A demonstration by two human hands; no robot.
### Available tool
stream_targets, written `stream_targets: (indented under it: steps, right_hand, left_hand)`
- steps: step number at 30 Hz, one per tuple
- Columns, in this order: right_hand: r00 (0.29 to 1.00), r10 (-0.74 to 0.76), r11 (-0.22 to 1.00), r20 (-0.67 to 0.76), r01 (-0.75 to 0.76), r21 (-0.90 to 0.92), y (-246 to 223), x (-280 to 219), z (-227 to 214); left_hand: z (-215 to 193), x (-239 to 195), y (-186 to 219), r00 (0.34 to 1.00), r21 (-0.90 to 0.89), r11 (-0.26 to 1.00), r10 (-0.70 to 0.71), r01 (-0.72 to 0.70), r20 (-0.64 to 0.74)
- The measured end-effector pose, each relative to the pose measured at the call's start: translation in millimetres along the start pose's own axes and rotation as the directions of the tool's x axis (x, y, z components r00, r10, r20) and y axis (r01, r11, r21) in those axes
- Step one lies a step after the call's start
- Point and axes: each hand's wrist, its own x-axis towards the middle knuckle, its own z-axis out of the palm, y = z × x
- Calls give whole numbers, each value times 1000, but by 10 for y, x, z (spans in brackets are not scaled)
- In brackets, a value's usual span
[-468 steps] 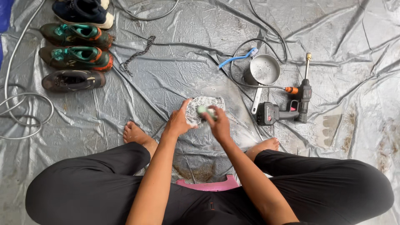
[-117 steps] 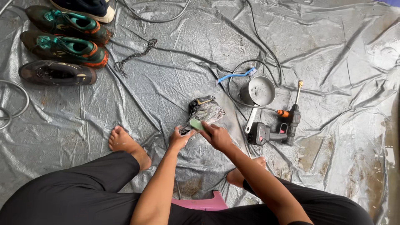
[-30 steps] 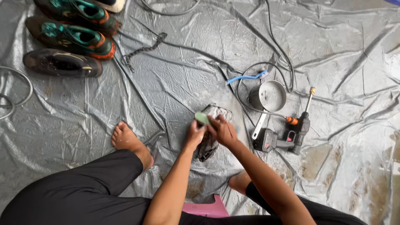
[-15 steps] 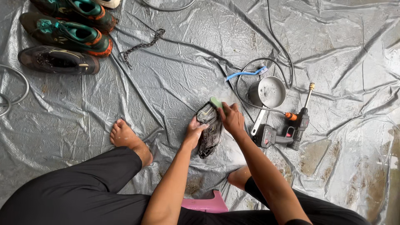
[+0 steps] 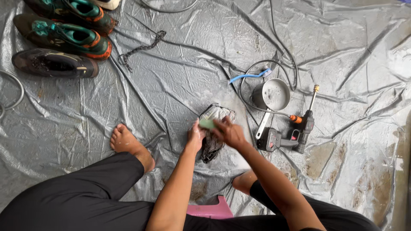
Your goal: The person scrubs a single sneaker using a brush and soapy water. They clean the interior, upper, and sole of the shoe, repeatedly dipping the brush into a metal pot to reload soap.
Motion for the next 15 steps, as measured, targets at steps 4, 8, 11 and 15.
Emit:
stream_targets:
  steps: [4,8,11,15]
  right_hand:
    - [928,338,941,-154,-339,20,111,111,-90]
    - [983,179,984,-49,-179,13,-53,21,27]
    - [955,286,958,-75,-284,39,86,151,-91]
    - [959,266,963,-101,-269,-21,-160,131,-158]
  left_hand:
    - [-89,-43,29,1000,64,998,18,-18,7]
    - [-36,51,30,998,82,996,34,-37,43]
    - [-60,37,15,1000,84,996,14,-16,18]
    - [-81,-67,2,997,129,991,52,-45,-54]
